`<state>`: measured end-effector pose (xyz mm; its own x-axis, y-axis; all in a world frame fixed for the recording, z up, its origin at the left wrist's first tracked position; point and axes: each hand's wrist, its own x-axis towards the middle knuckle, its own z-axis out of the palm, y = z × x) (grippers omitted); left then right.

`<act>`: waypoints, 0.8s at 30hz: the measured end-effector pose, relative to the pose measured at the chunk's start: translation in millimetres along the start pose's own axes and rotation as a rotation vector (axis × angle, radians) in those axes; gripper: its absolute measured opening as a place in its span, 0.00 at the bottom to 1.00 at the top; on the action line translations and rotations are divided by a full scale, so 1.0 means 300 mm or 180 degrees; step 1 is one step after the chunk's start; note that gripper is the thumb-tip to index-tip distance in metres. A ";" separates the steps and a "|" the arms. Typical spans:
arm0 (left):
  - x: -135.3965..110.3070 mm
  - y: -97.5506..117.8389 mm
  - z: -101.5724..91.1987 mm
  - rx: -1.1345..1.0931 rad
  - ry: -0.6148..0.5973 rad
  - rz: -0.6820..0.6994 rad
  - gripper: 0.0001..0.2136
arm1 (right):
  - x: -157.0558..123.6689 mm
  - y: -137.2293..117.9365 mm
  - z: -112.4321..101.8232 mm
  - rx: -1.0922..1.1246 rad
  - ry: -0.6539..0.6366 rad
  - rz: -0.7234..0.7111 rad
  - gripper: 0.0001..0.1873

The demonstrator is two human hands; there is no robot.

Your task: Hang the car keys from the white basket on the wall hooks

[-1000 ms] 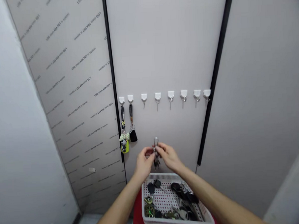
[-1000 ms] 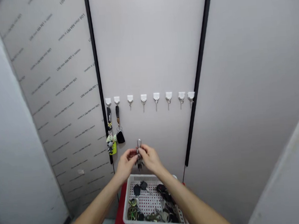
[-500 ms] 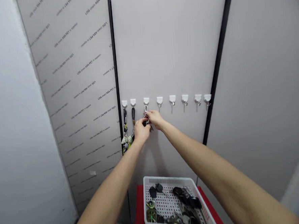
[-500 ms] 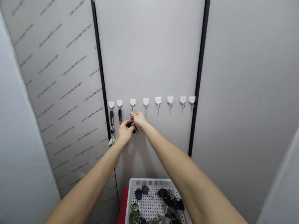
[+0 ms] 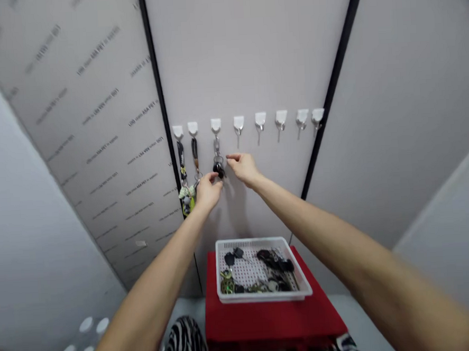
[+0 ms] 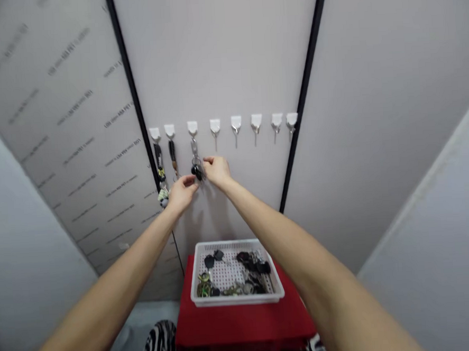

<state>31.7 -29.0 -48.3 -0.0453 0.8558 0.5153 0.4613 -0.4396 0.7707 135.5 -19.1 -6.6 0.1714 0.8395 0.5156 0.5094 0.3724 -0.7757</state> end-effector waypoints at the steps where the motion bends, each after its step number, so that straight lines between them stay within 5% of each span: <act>1: -0.026 -0.017 0.009 0.0001 -0.0086 0.0017 0.14 | -0.034 0.023 -0.019 -0.0100 -0.0172 -0.0044 0.15; 13: -0.498 -0.213 0.208 0.0860 -0.2671 0.0412 0.13 | -0.555 0.472 -0.231 -0.1199 -0.2690 0.0348 0.11; 18: -0.549 -0.239 0.271 0.0947 -0.2919 0.0549 0.13 | -0.597 0.508 -0.240 -0.2053 -0.2850 -0.0276 0.13; 24: -0.560 -0.273 0.294 0.0887 -0.3028 0.0386 0.13 | -0.600 0.498 -0.218 -0.2399 -0.2933 -0.0031 0.10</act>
<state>79.6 -112.9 -231.0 0.6881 0.7253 -0.0238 0.6128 -0.5631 0.5545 235.9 -140.6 -191.4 -0.3490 0.9208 -0.1744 0.9275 0.3127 -0.2049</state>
